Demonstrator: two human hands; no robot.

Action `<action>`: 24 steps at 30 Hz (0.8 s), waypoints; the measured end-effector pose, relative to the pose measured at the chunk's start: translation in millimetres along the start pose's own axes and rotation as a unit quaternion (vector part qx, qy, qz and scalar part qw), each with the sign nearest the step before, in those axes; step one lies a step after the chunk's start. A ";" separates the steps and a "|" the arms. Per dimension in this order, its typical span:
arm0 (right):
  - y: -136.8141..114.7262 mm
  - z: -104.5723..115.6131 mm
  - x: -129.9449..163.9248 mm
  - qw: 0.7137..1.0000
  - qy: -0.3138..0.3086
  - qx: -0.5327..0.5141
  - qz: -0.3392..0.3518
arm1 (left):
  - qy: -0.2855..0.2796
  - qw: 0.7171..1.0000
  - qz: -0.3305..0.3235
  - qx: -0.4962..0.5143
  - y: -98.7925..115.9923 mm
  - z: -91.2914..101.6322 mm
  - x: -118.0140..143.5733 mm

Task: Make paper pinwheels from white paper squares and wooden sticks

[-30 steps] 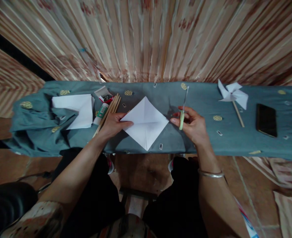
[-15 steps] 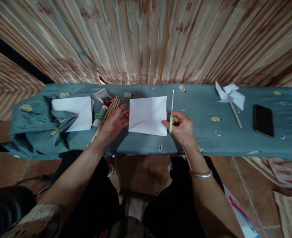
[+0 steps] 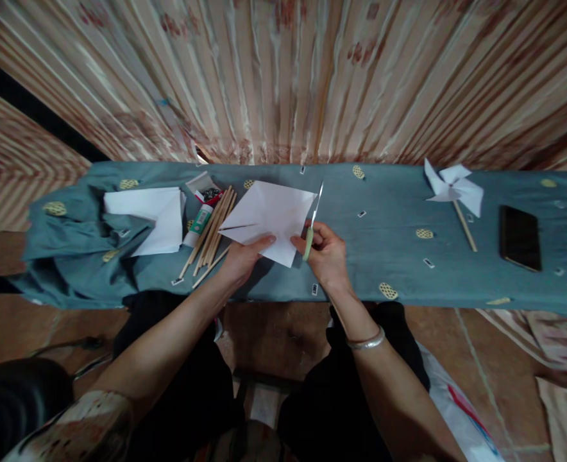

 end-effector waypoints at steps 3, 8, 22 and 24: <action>4.2 -5.9 5.6 0.998 -0.049 -0.005 -0.041 | 0.032 0.998 -0.047 -0.039 14.0 13.3 -5.0; 8.3 -19.2 30.5 0.981 -0.169 0.018 -0.096 | 0.070 0.984 -0.120 -0.113 41.2 35.6 -16.7; 14.3 -60.0 55.2 0.931 -0.303 -0.006 -0.204 | 0.061 0.986 -0.130 -0.084 39.0 35.2 -24.5; 15.9 -59.5 54.1 0.932 -0.300 -0.005 -0.203 | 0.070 0.987 -0.126 -0.077 38.4 33.8 -22.9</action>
Point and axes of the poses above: each hand's wrist, its own x-axis away from the middle knuckle, its own z-axis out of the back of the hand, y = z × x, the point moved 7 cm from there along -x, towards the middle knuckle, and after that the axes turned 8 degrees about -y, right-handed, at the moved point
